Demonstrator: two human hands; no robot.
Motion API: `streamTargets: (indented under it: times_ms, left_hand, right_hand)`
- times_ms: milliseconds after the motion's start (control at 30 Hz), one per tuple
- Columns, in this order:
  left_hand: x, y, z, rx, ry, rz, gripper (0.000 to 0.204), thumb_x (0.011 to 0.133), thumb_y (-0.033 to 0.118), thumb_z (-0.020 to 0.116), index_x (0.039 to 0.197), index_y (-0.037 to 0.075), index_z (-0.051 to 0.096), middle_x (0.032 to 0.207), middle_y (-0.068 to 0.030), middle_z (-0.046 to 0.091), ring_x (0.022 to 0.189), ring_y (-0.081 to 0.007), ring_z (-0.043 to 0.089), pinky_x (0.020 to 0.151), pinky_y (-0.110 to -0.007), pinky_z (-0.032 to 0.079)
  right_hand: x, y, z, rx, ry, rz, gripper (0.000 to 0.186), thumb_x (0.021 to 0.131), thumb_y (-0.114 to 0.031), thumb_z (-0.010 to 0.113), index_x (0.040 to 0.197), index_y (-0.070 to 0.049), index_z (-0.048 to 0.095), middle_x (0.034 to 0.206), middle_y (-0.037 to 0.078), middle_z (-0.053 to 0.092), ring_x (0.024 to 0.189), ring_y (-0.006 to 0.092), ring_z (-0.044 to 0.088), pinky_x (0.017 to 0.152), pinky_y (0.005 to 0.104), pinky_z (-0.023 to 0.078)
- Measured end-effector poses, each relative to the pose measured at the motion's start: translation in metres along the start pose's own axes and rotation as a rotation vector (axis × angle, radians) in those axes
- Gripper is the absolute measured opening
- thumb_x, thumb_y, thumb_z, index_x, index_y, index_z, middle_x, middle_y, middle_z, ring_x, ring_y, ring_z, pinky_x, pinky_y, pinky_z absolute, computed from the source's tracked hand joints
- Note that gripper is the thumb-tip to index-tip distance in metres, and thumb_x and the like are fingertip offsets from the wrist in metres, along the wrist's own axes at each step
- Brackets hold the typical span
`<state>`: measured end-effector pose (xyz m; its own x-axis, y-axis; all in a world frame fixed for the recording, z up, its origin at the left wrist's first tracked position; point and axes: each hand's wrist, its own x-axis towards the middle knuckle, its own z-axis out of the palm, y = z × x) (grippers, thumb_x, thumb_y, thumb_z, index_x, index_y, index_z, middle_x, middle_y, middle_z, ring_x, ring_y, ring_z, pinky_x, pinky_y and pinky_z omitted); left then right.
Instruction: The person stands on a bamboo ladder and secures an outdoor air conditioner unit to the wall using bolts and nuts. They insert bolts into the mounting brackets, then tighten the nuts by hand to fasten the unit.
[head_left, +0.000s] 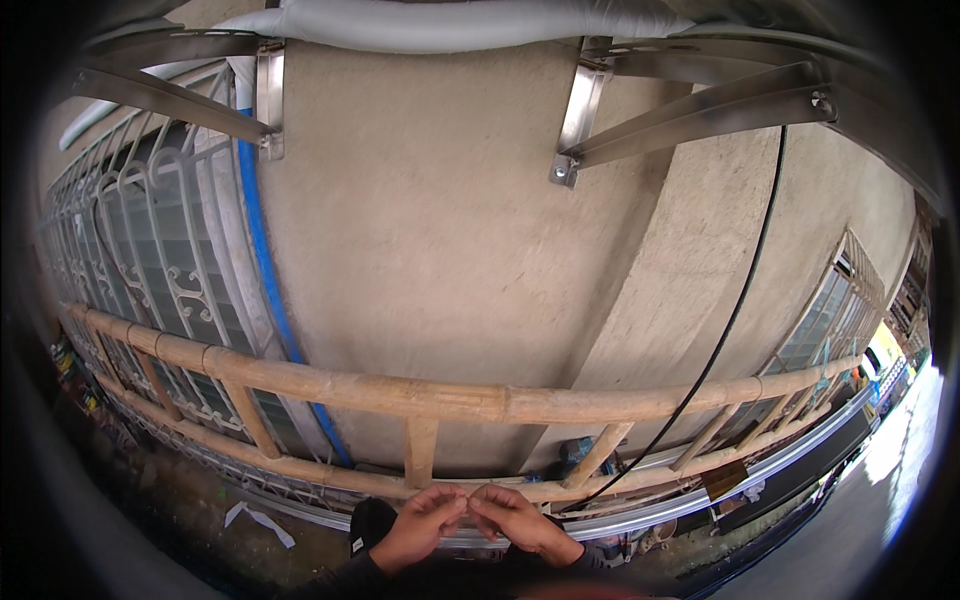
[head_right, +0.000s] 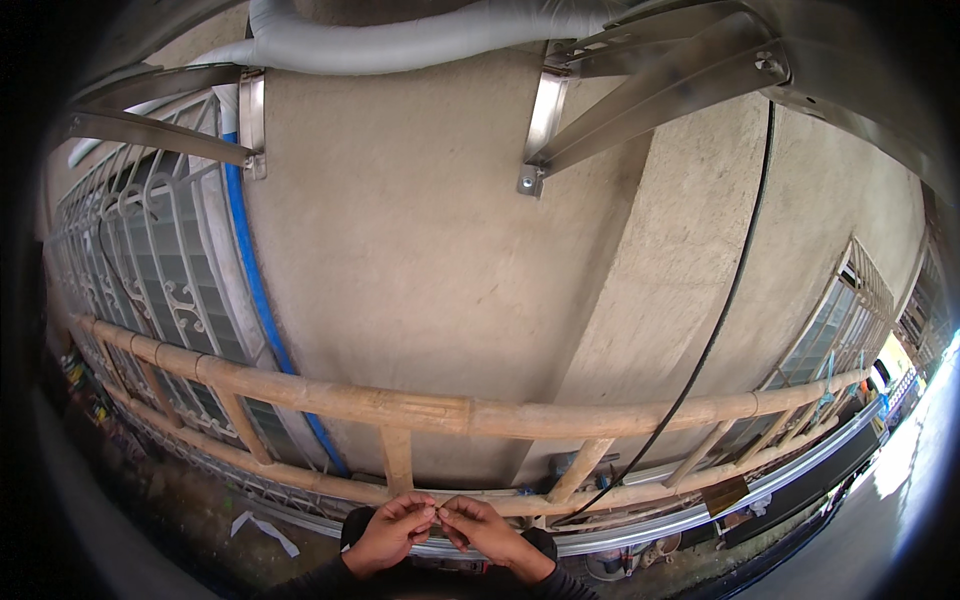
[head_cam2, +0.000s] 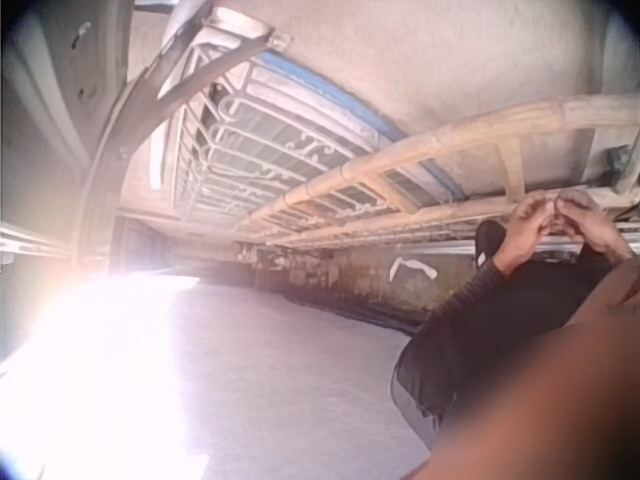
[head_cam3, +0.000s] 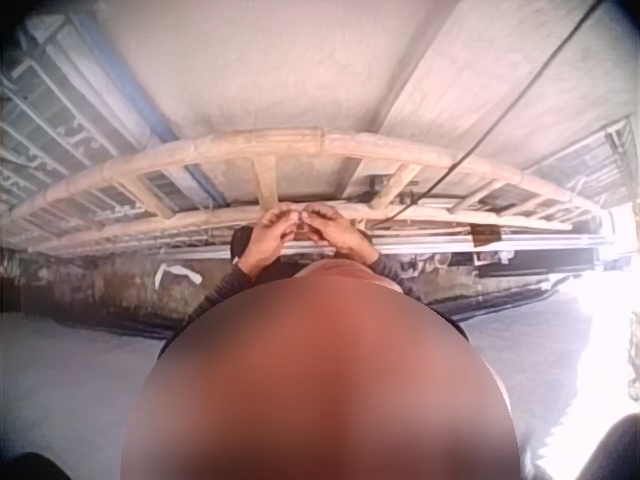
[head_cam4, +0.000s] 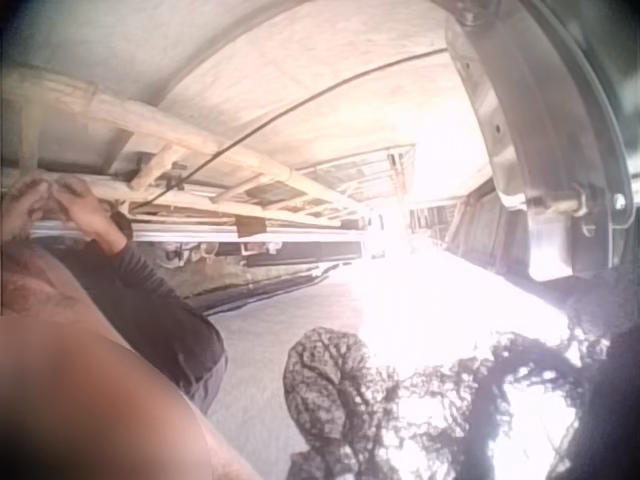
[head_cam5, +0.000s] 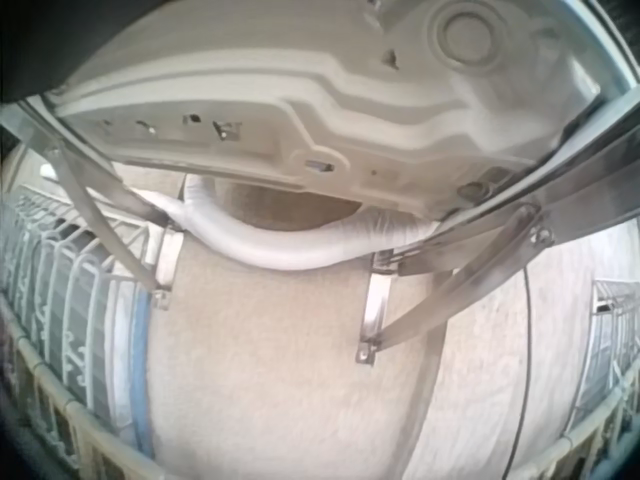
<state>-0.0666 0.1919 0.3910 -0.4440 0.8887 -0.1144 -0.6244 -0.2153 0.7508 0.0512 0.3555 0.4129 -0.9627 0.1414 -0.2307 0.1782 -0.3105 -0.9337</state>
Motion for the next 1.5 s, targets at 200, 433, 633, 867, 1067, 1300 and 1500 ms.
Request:
streamTargets:
  times_ms: [200, 433, 633, 867, 1067, 1300, 1500]
  left_hand:
    - [0.002, -0.009, 0.001, 0.14, 0.118, 0.078, 0.022, 0.107, 0.019, 0.061, 0.124, 0.005, 0.06, 0.095, -0.0022, 0.065, 0.077, -0.0056, 0.054, 0.061, -0.021, 0.04]
    - [0.001, -0.011, 0.003, 0.697, 0.152, 0.431, 0.018, 0.107, 0.013, 0.059, 0.119, 0.001, 0.059, 0.088, -0.0097, 0.067, 0.078, -0.0135, 0.065, 0.07, -0.03, 0.054]
    - [-0.004, -0.004, 0.005, 1.11, 0.301, 0.457, 0.02, 0.104, 0.019, 0.061, 0.114, 0.003, 0.058, 0.095, -0.0226, 0.072, 0.09, -0.0403, 0.073, 0.074, -0.044, 0.057]
    - [-0.001, -0.004, 0.003, 1.234, 0.305, 0.561, 0.017, 0.103, 0.016, 0.063, 0.112, 0.002, 0.059, 0.089, -0.0224, 0.07, 0.082, -0.0416, 0.072, 0.069, -0.044, 0.057]
    - [-0.002, -0.001, 0.002, 1.215, 0.291, 0.51, 0.02, 0.104, 0.021, 0.061, 0.115, 0.004, 0.057, 0.094, -0.0218, 0.072, 0.087, -0.0428, 0.071, 0.072, -0.048, 0.056]
    - [0.0, 0.0, 0.002, 1.259, 0.29, 0.584, 0.017, 0.102, 0.016, 0.064, 0.111, 0.002, 0.058, 0.088, -0.0221, 0.07, 0.08, -0.0411, 0.073, 0.068, -0.043, 0.057]
    - [0.0, -0.002, -0.001, 1.234, 0.31, 0.559, 0.017, 0.102, 0.016, 0.065, 0.108, 0.001, 0.059, 0.088, -0.0224, 0.07, 0.08, -0.0407, 0.073, 0.067, -0.043, 0.057]
  right_hand:
    - [0.001, 0.004, 0.0, 0.163, 0.059, 0.11, 0.032, 0.108, -0.033, 0.058, 0.106, -0.002, 0.064, 0.082, 0.003, 0.06, 0.063, 0.0108, 0.053, 0.053, 0.0261, 0.041]
    - [0.003, 0.006, 0.008, 0.117, 0.069, 0.195, 0.036, 0.107, -0.039, 0.059, 0.1, -0.003, 0.061, 0.083, 0.005, 0.06, 0.059, 0.0111, 0.053, 0.052, 0.0265, 0.042]
    - [0.006, 0.018, 0.014, -0.153, 0.137, -0.074, 0.034, 0.108, -0.034, 0.057, 0.099, -0.002, 0.063, 0.077, 0.005, 0.06, 0.061, 0.012, 0.055, 0.054, 0.0272, 0.044]
    - [0.009, 0.018, 0.011, 0.087, 0.135, 0.159, 0.032, 0.107, -0.032, 0.061, 0.1, -0.001, 0.061, 0.077, 0.003, 0.059, 0.061, 0.0105, 0.055, 0.054, 0.0266, 0.044]
    - [0.008, 0.02, 0.015, -0.217, 0.17, -0.12, 0.039, 0.11, -0.039, 0.052, 0.1, -0.003, 0.062, 0.079, 0.004, 0.06, 0.061, 0.0113, 0.056, 0.054, 0.0268, 0.045]
    - [0.011, 0.019, 0.01, 0.105, 0.116, 0.165, 0.035, 0.108, -0.036, 0.058, 0.102, -0.002, 0.063, 0.08, 0.003, 0.061, 0.062, 0.0092, 0.055, 0.054, 0.025, 0.044]
    - [0.009, 0.022, 0.015, -0.171, 0.167, -0.132, 0.027, 0.105, -0.028, 0.065, 0.103, -0.001, 0.063, 0.078, 0.001, 0.061, 0.061, 0.0074, 0.055, 0.055, 0.0242, 0.044]
